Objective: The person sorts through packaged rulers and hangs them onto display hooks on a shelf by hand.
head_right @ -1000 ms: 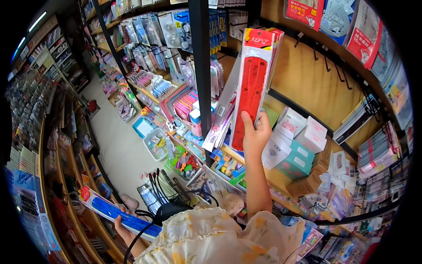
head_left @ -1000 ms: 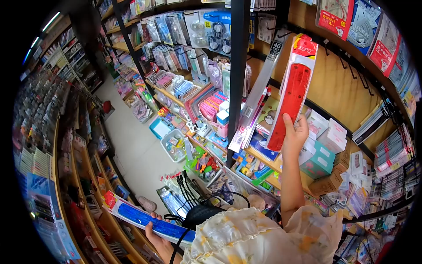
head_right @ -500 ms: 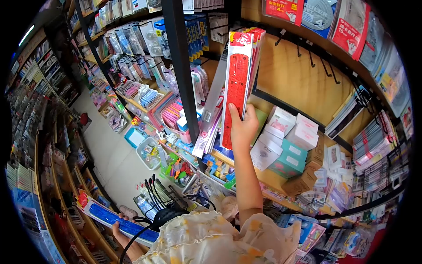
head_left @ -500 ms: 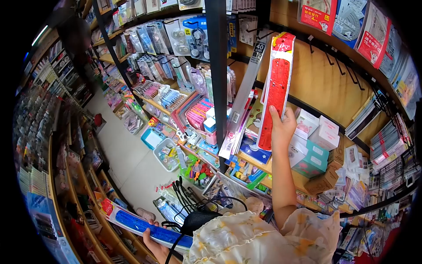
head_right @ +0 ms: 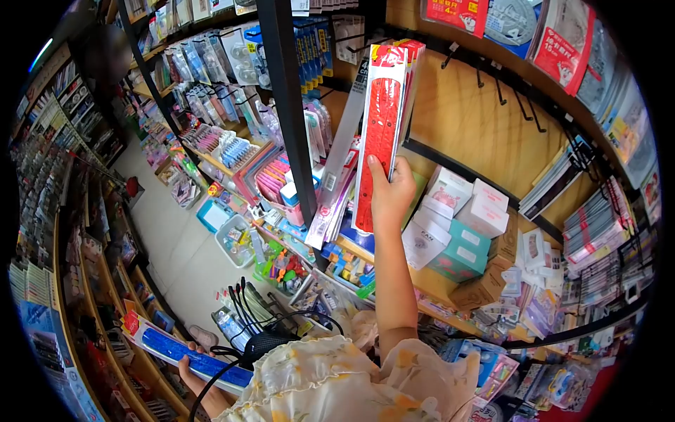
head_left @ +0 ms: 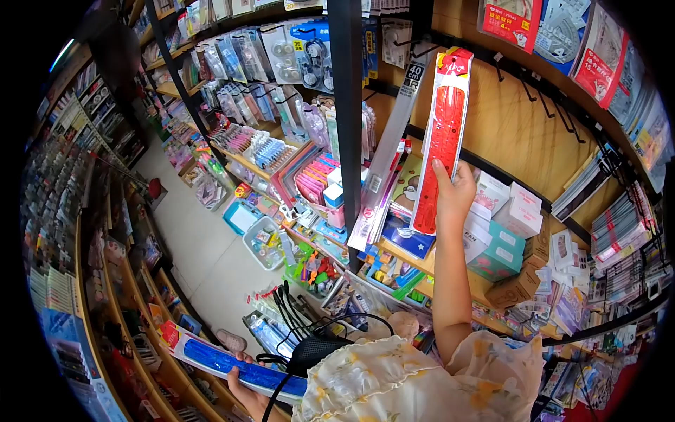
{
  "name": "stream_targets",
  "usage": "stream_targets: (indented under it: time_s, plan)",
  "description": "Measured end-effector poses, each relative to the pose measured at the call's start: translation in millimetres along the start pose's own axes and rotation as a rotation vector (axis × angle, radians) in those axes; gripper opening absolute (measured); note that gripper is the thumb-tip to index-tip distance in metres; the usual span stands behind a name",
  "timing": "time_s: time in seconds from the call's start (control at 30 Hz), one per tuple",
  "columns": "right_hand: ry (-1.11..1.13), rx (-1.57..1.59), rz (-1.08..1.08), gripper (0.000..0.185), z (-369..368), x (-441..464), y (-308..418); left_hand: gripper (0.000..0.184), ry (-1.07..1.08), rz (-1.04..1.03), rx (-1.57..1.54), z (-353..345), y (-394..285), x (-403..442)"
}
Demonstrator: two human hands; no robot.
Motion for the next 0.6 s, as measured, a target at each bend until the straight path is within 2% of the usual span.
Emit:
stream_targets:
  time_s: [0.27, 0.37, 0.6]
  plan:
    - [0.017, -0.087, -0.069, 0.009, 3.3, 2.4, -3.6, 0.031, 0.007, 0.007, 0.018, -2.1, 1.1, 1.2]
    - [-0.002, -0.118, -0.033, 0.009, 3.7, 3.9, -3.5, 0.041, -0.005, 0.013, -0.017, -3.1, 3.0, 1.5]
    - [-0.007, -0.093, 0.003, 0.012, 5.1, 3.4, -6.4, 0.043, -0.023, 0.015, -0.029, -3.6, 0.4, -3.1]
Point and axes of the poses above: each hand's wrist, its own x-axis towards the middle knuckle, its own z-axis out of the back of the hand, y = z × x, the point moved 3 cm from there along x, towards the middle knuckle, and after that the axes turned 14 degrees about x, right-handed, at the moved point
